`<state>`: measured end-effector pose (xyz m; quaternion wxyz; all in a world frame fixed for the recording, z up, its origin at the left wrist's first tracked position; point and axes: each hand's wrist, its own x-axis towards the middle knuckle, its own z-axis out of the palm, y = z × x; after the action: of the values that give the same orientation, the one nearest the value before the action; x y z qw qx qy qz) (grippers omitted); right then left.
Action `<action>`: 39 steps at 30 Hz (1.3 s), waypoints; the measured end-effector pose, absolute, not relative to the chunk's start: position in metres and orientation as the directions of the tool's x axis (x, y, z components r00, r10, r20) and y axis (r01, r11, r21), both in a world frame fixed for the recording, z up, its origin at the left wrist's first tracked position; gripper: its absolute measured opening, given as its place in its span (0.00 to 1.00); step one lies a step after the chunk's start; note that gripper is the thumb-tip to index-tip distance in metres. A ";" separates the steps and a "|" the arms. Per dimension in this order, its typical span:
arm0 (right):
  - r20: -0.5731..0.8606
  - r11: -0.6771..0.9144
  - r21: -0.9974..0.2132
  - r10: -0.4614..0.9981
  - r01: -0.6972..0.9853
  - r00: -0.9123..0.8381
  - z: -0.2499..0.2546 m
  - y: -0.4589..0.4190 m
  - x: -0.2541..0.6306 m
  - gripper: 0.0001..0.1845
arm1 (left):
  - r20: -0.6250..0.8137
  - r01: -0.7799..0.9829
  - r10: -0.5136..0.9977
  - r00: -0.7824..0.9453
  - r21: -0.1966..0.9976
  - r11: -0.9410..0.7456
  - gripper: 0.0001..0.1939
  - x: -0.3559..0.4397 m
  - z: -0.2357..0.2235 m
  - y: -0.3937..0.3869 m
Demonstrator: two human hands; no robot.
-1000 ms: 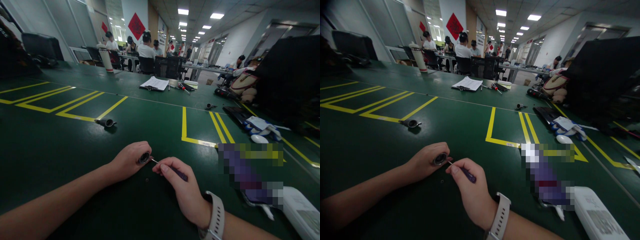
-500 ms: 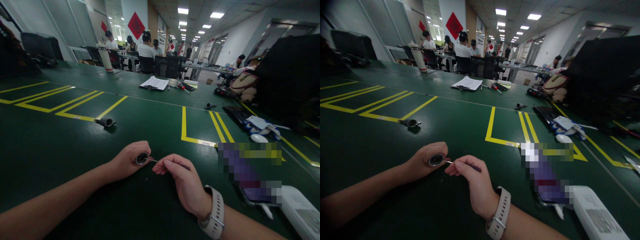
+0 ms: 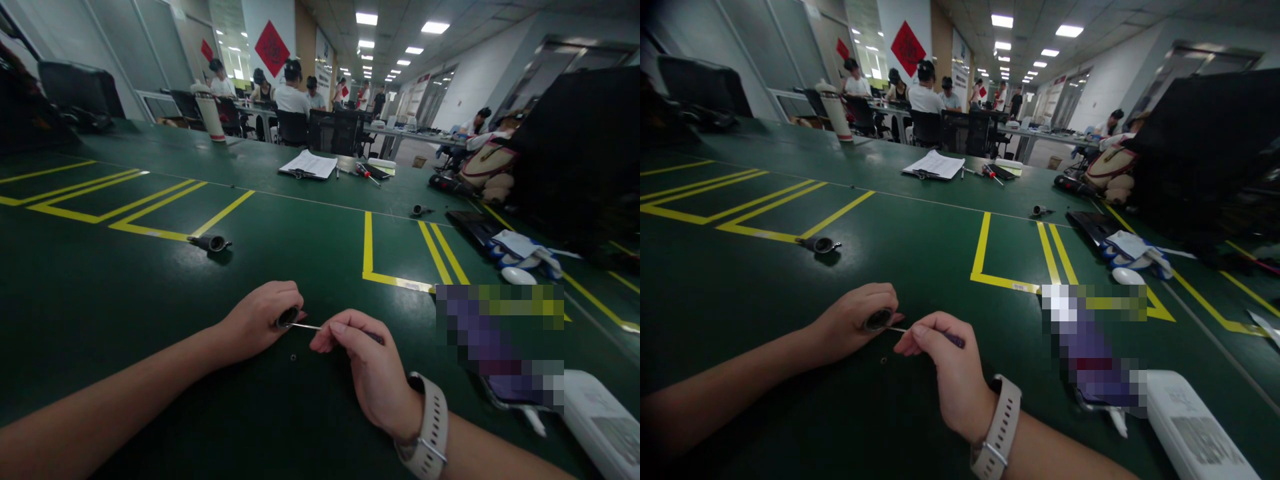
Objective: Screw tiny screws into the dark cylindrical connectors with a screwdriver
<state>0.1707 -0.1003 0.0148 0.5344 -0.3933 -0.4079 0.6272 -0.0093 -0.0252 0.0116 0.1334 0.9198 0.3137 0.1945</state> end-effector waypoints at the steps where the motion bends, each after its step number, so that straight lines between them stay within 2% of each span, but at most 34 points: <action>1: -0.057 -0.094 -0.932 0.992 -0.349 -0.114 0.014 -0.101 0.171 0.09 | 0.271 0.531 0.638 0.721 0.376 -0.759 0.07 -0.009 0.012 -0.025; 8: 0.004 -0.006 -0.964 0.999 -0.265 -0.038 0.010 -0.103 0.170 0.09 | 0.266 0.554 0.666 0.697 0.391 -0.735 0.06 -0.010 0.011 -0.023; 15: -0.004 -0.014 -0.986 0.998 -0.164 -0.063 0.012 -0.104 0.170 0.09 | 0.263 0.558 0.652 0.711 0.354 -0.751 0.06 -0.009 0.011 -0.025; 30: 0.070 0.062 -0.980 0.997 -0.187 -0.038 0.011 -0.106 0.172 0.12 | 0.257 0.565 0.658 0.708 0.354 -0.745 0.06 -0.009 0.011 -0.025; 39: 0.016 0.016 -1.000 1.000 -0.008 -0.021 0.017 -0.105 0.171 0.15 | 0.255 0.572 0.668 0.699 0.360 -0.737 0.06 -0.009 0.011 -0.024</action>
<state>0.1707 -0.1050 0.0172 0.5007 -0.4888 -0.5073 0.5030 -0.0088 -0.0241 0.0107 0.1277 0.9128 0.3397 0.1872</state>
